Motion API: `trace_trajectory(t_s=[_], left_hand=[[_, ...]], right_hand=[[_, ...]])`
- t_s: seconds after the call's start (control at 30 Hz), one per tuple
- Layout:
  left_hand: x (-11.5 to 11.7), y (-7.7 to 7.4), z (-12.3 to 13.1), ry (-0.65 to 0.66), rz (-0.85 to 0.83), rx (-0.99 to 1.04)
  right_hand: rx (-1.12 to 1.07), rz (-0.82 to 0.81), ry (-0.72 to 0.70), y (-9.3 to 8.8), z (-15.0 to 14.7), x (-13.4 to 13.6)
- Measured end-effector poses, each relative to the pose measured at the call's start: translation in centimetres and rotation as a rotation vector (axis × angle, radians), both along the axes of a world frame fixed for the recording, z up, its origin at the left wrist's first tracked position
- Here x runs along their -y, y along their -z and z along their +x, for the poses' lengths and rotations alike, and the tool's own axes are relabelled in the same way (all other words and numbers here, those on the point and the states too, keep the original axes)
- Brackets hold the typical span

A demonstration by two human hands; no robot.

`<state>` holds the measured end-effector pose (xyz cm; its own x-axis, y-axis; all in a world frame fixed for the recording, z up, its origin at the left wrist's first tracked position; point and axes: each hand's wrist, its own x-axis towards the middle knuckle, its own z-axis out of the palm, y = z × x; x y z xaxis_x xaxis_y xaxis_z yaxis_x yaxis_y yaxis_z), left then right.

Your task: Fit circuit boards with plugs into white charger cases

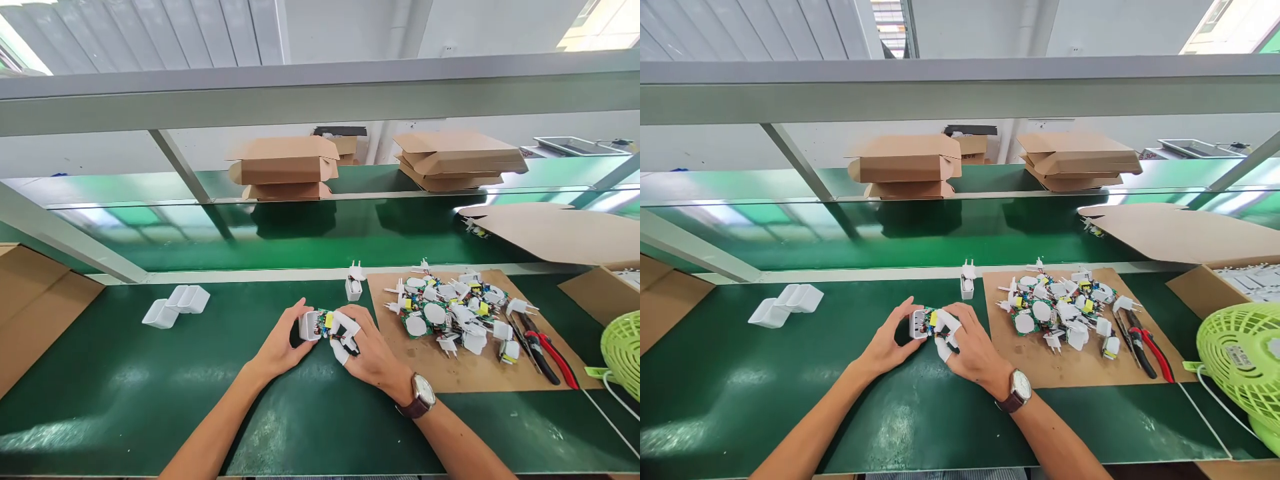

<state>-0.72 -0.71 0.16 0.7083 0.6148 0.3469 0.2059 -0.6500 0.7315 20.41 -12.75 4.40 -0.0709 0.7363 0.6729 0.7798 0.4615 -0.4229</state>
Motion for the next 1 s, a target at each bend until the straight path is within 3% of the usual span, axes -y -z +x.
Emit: trace_trajectory(t_s=[0.47, 0.77, 1.0], left_hand=[[0.0, -0.3, -0.1, 0.034, 0.089, -0.040], [-0.1, -0.5, -0.1, 0.052, 0.112, -0.053], [0.1, -0.7, -0.1, 0.042, 0.097, -0.130]], right_hand=[[0.169, -0.053, -0.026, -0.3, -0.6, 0.4], [0.217, -0.100, -0.008, -1.5, -0.6, 0.5], [0.223, -0.132, -0.024, -0.8, -0.5, 0.5]])
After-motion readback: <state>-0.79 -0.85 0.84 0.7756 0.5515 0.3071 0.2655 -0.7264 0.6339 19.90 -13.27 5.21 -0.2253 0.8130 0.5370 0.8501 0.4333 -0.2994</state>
